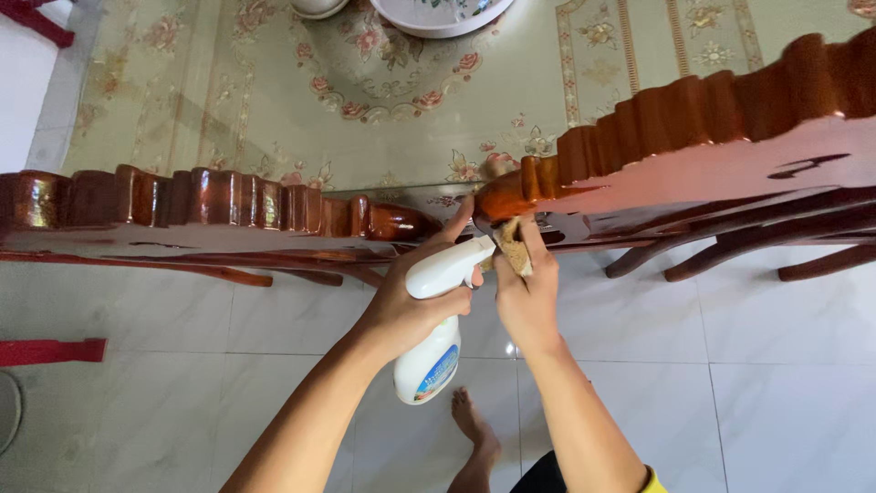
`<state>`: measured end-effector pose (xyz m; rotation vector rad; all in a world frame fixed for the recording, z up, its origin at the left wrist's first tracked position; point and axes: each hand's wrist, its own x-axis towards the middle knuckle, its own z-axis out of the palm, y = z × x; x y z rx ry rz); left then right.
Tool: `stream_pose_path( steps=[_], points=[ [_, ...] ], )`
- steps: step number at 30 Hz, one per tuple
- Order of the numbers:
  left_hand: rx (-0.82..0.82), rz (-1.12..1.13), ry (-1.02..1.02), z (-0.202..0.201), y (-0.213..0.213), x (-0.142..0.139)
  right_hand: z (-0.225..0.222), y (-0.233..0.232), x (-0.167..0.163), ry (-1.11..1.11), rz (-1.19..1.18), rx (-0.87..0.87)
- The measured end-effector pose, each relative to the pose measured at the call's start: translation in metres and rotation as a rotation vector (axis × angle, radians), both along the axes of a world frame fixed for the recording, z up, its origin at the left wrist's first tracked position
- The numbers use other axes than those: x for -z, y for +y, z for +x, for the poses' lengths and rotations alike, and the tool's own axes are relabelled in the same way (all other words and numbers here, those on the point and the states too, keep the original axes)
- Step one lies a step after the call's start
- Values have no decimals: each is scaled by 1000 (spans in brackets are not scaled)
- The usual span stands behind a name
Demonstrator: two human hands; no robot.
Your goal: The person sprays cleaning liquid onto the carved wooden backs of dining chairs and wipes them with a cloth, moving around the dining table to treat each chair back in turn.
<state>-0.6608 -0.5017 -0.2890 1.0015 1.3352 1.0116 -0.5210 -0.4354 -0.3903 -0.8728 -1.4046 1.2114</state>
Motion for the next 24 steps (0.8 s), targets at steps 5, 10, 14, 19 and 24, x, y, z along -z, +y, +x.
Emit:
stream_pose_path(
  steps=[5,10,14,19,24],
  points=[
    [0,9,74,-3,1,-1,-6,23,19,-199,-94,-1],
    [-16,63,132,-6,0,4,-10,63,72,47,-440,-116],
    [-46,67,72,-7,-2,10,-20,67,87,216,-712,-191],
    [-9,208,184,-10,-5,17,-24,62,70,276,-769,-129],
    [-31,354,295,-6,-4,27,-17,29,24,291,-532,-94]
  ],
)
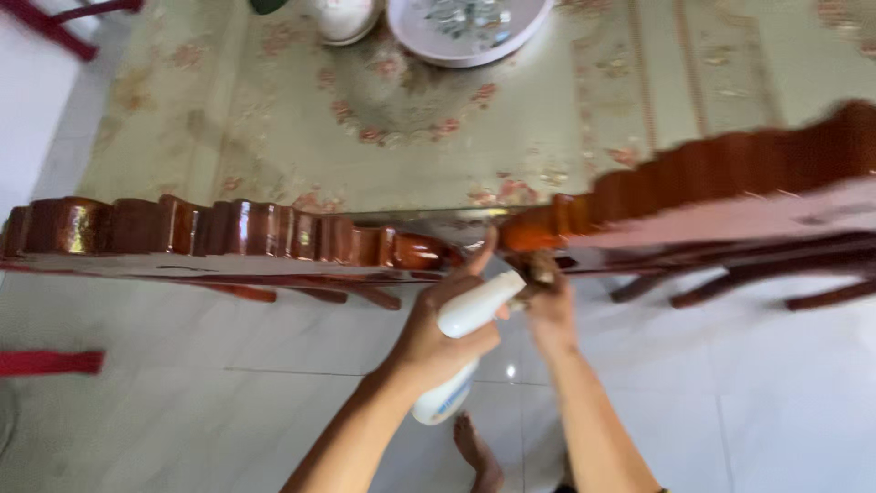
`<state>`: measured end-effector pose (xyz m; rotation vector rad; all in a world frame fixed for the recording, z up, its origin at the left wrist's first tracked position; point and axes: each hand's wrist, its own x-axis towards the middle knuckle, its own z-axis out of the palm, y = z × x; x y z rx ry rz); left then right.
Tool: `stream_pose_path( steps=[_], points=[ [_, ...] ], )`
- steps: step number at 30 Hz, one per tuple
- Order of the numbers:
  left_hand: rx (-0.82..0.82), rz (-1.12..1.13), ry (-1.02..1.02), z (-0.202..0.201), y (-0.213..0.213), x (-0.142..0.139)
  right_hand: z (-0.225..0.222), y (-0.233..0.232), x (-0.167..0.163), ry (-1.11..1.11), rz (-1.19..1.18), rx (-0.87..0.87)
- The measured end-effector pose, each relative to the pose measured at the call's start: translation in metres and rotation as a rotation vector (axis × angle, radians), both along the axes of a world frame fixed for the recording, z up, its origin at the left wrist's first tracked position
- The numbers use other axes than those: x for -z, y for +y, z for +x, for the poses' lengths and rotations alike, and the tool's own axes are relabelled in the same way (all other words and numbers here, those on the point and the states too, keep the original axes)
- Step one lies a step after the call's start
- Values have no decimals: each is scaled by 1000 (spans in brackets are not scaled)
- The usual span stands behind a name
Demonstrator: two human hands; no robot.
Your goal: The person sprays cleaning liquid onto the carved wooden backs of dining chairs and wipes them with a cloth, moving around the dining table to treat each chair back in turn.
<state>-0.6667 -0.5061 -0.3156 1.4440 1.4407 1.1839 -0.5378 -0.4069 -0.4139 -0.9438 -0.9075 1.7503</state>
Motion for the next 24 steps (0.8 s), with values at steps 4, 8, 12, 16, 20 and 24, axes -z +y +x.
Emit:
stream_pose_path(
  steps=[4,8,12,16,20,24],
  points=[
    [-48,-10,-24,11,-1,3,1,-29,-37,-335,321,104],
    [-187,-135,-128,35,-4,-7,35,-40,-63,-141,201,-14],
    [-214,341,203,76,-11,-21,109,-44,-77,352,-159,-3],
    [-221,511,325,139,-16,-33,213,-34,-98,384,-191,268],
    [-105,448,228,207,-4,-45,313,13,-143,177,108,689],
    [22,382,184,272,23,-63,354,79,-178,-639,639,688]
  ],
)
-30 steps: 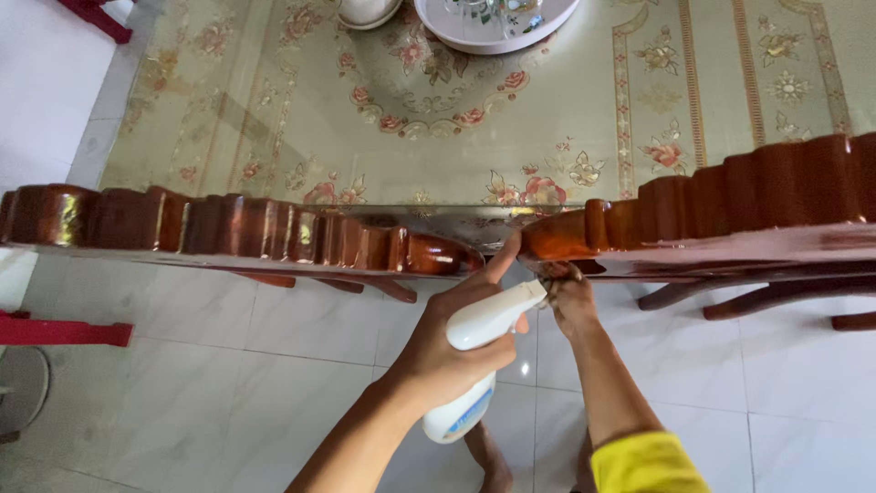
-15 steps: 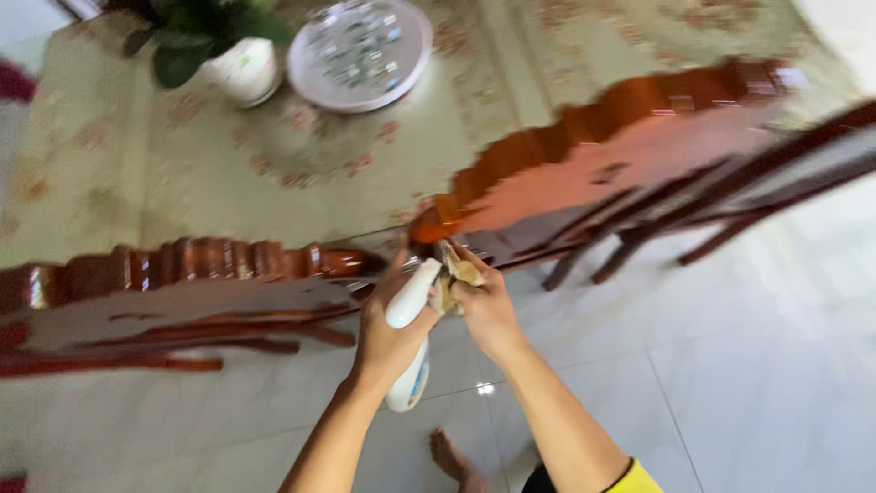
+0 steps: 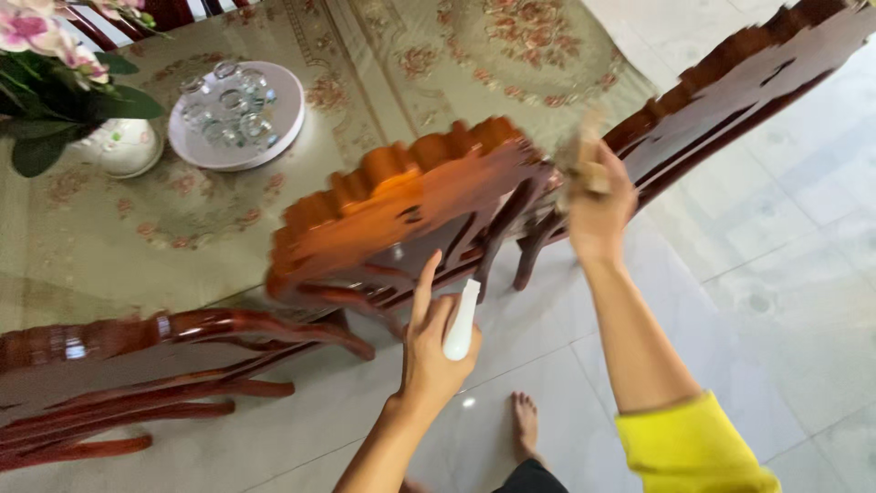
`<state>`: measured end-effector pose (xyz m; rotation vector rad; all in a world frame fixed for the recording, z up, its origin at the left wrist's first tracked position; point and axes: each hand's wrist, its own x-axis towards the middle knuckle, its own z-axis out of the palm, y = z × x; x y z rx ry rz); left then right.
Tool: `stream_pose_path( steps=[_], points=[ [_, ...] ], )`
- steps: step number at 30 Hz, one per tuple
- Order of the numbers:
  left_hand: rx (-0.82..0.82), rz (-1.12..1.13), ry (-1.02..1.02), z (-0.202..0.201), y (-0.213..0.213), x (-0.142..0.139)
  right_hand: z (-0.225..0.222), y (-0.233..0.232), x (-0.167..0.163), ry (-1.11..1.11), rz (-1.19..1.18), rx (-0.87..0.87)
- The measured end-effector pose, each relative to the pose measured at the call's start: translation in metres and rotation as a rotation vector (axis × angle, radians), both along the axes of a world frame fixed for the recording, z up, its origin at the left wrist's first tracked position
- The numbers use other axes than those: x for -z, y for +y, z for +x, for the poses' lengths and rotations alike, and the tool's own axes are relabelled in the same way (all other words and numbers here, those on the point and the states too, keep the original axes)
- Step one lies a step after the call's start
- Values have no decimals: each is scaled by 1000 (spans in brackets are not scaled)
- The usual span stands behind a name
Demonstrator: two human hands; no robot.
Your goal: The person sprays cleaning liquid onto the carved wooden backs of dining chairs and wipes them with a cloth, moving around the dining table to treat each chair back in turn.
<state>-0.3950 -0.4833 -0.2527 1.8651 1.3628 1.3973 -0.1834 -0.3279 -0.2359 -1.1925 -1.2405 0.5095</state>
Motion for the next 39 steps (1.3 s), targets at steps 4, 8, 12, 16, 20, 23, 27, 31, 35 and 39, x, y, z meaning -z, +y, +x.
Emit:
stream_pose_path(
  steps=[4,8,12,16,20,23,27,31,35,39],
  points=[
    [29,-54,63,49,36,-13,8,40,8,-621,210,-204],
    [-43,179,262,74,72,-20,14,51,42,-321,-182,-226],
    [-142,276,589,81,91,-23,24,56,66,-226,-672,-317],
    [-268,380,805,81,109,-28,30,57,51,-205,-216,-398],
    [-329,330,820,73,125,-37,26,52,40,-344,148,-485],
    [-348,254,810,71,132,-38,17,53,60,-347,304,-365],
    [-368,264,891,63,139,-32,6,67,106,-7,-369,-307],
    [-366,314,932,55,140,-23,10,73,111,297,-635,-451],
    [-448,379,978,53,148,-16,24,60,78,-124,-115,-452],
    [-433,410,961,51,149,-10,23,51,54,-405,120,-412]
  ],
)
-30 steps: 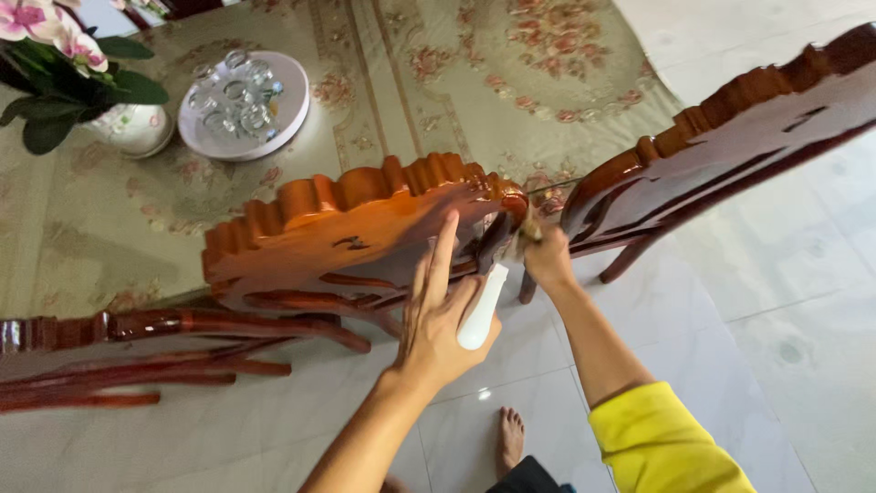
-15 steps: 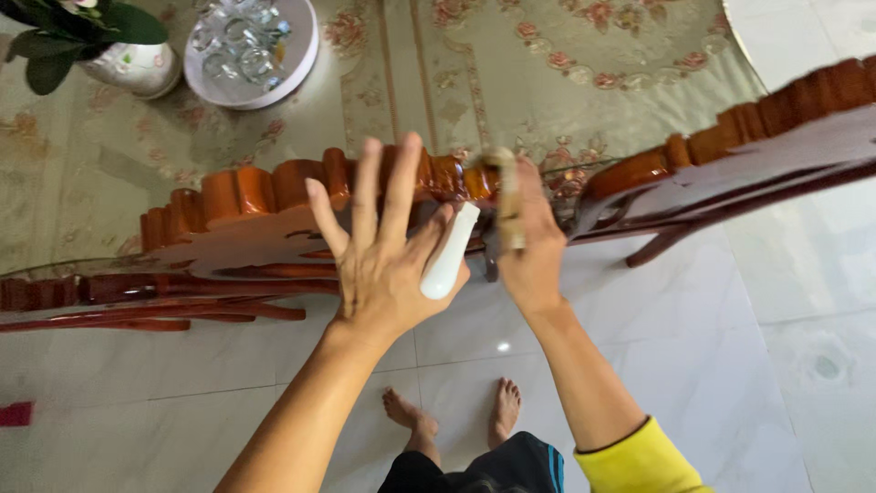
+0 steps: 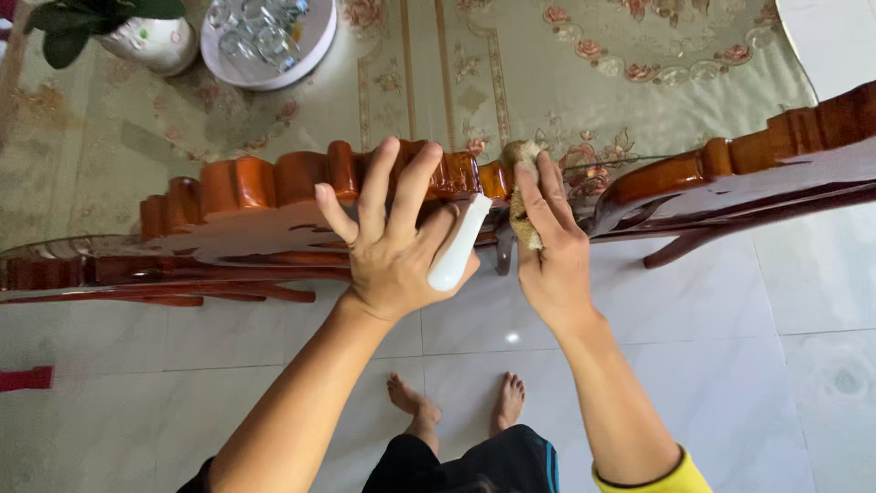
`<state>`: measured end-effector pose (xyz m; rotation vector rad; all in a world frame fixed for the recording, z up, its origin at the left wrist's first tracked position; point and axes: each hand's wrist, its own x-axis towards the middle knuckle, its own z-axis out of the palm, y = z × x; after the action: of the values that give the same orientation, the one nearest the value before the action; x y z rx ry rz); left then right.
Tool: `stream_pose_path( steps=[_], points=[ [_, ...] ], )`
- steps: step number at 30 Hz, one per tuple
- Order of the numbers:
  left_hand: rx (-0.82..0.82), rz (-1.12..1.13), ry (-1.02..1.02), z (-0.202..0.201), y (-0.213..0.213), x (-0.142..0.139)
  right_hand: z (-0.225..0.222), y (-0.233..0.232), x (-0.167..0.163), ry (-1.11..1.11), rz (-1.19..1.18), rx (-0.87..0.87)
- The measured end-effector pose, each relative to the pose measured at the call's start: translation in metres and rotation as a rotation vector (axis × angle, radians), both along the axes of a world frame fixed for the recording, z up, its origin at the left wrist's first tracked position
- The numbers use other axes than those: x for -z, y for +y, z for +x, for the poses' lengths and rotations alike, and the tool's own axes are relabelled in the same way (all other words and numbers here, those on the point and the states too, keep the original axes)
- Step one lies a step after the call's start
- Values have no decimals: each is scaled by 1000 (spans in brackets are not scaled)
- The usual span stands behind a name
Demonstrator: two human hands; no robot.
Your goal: The person sprays cleaning liquid onto the carved wooden backs of dining chairs and wipes them with a cloth, moving around the dining table to treat each chair back in turn.
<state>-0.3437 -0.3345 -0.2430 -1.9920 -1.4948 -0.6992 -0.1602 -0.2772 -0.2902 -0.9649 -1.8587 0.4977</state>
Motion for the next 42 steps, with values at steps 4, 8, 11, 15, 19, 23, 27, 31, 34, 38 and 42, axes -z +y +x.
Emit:
stream_pose_path(
  steps=[4,8,11,15,19,23,27,31,34,38,42],
  points=[
    [-3,10,1,-4,2,6,-14,12,42,443,-540,24],
    [4,15,-1,-7,6,10,-38,30,101,567,-857,-1],
    [-56,78,63,-5,7,13,-54,42,116,568,-1035,-38],
    [-61,122,55,-5,10,18,-63,59,121,734,-1270,2],
    [-47,103,61,-7,8,19,-69,55,115,1342,-1545,-9],
    [-19,101,42,-5,7,15,-71,43,99,1972,-1545,60],
    [-21,77,51,-6,9,7,-56,37,70,2087,-1443,-56],
    [-23,26,32,-1,1,1,-30,17,36,1967,-1255,-281],
    [-5,2,-2,1,2,-2,-23,10,23,1831,-1197,-246],
    [2,-25,-21,2,1,-3,-28,17,29,1874,-1291,-80],
    [14,3,7,3,0,-4,-36,16,33,1770,-1171,-292]
  ],
)
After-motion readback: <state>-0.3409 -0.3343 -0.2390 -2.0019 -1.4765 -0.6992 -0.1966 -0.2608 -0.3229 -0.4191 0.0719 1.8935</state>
